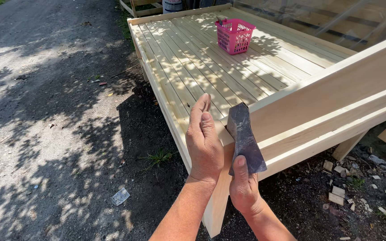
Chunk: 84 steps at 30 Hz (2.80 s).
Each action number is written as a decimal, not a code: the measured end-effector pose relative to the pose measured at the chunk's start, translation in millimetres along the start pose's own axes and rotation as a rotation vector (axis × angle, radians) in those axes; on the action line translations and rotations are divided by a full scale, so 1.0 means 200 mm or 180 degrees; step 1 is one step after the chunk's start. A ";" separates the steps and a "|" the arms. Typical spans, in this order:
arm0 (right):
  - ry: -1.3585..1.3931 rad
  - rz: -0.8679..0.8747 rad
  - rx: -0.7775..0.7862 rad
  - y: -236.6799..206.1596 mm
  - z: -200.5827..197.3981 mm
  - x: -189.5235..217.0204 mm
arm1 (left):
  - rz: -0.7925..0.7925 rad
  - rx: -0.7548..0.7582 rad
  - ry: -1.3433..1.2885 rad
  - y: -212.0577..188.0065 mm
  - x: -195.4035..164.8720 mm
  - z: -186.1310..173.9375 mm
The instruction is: The person sands a wooden furniture frame outdoors using a sheet of sandpaper held by hand. They work along the legs, rails, and headboard panels, steadying the frame with one hand while rubbing the sandpaper over the wood surfaces, moving around the piece to reach different sides.
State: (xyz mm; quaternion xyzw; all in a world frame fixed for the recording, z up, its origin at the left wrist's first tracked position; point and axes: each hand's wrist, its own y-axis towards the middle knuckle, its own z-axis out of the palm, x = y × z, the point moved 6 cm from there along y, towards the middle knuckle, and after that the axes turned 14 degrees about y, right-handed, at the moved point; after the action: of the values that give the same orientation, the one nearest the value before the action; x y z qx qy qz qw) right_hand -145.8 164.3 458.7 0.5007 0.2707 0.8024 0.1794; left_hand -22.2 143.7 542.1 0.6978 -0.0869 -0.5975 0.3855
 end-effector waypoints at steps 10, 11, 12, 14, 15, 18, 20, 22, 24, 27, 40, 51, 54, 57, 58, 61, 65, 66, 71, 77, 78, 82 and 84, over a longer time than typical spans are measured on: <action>-0.2458 -0.1076 0.1602 0.34 0.01 0.23 | -0.0144 -0.0431 0.0431 0.19 -0.12 0.06; -0.2622 -0.1114 0.1787 0.37 -0.02 0.21 | -0.0068 -0.0435 0.0676 0.21 -0.13 0.08; -0.2890 -0.1201 0.1692 0.43 -0.10 0.21 | 0.0011 -0.0442 0.0920 0.23 -0.15 0.11; -0.3427 -0.1294 0.1494 0.51 -0.34 0.25 | -0.0228 -0.0337 0.1627 0.24 -0.13 0.15; -0.3496 -0.1314 0.1357 0.57 -0.47 0.27 | -0.0494 -0.0241 0.2081 0.25 -0.09 0.17; -0.3154 -0.1353 0.0623 0.78 -0.88 0.47 | -0.0674 -0.0210 0.2406 0.28 -0.05 0.18; -0.3025 -0.1277 0.0176 0.85 -0.98 0.52 | -0.0684 -0.0235 0.2314 0.28 -0.02 0.18; -0.3359 -0.1256 -0.0106 0.84 -0.89 0.52 | -0.0703 -0.0197 0.2245 0.29 -0.01 0.18; -0.3573 -0.1554 0.0525 0.70 -0.55 0.41 | -0.0631 -0.0457 0.1888 0.27 -0.01 0.15; -0.3396 -0.1545 0.1684 0.48 -0.08 0.23 | -0.0436 -0.0743 0.1915 0.25 -0.04 0.12; -0.3728 -0.1319 0.0950 0.76 -0.38 0.47 | -0.0920 -0.0305 0.2007 0.29 0.07 0.12; -0.3231 -0.1745 0.0654 0.82 -0.69 0.45 | -0.1158 0.0344 0.2516 0.30 0.05 0.15; -0.3090 -0.1615 0.0025 0.88 -0.74 0.54 | -0.1161 0.0392 0.2541 0.29 0.03 0.15; -0.3745 -0.1575 0.0576 0.70 -0.41 0.40 | -0.0935 0.0362 0.2644 0.27 -0.04 0.16; -0.3624 -0.1485 0.0795 0.62 -0.28 0.33 | -0.0849 0.0348 0.2691 0.26 -0.06 0.17; -0.3230 -0.1388 0.1227 0.53 -0.18 0.28 | -0.1165 0.0765 0.3112 0.23 -0.06 0.19; -0.3426 -0.1406 0.1027 0.74 -0.57 0.38 | -0.1342 0.1339 0.3647 0.22 -0.08 0.21; -0.3399 -0.1449 0.0948 0.83 -0.71 0.42 | -0.1342 0.1391 0.3733 0.22 -0.08 0.21; -0.3170 -0.1436 0.0645 1.27 -1.49 0.55 | -0.1606 0.1292 0.3753 0.19 -0.14 0.23; -0.3380 -0.1509 0.0195 1.62 -2.10 0.74 | -0.1891 0.0381 0.4269 0.12 -0.20 0.20; -0.3129 -0.1573 0.0086 1.63 -2.12 0.74 | -0.1958 0.0301 0.4345 0.12 -0.19 0.19; -0.2874 -0.1712 0.0206 1.45 -1.81 0.65 | -0.2386 0.0078 0.4383 0.14 -0.08 0.15; -0.2852 -0.1756 0.0502 1.25 -1.46 0.51 | -0.1861 0.0123 0.4626 0.18 -0.07 0.17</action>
State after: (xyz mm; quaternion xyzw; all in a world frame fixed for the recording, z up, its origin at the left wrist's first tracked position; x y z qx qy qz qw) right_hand -458.1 -50.8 582.2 0.7165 0.3486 0.4102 0.4437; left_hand -45.1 112.8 576.7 0.9150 0.3641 -0.0666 0.1605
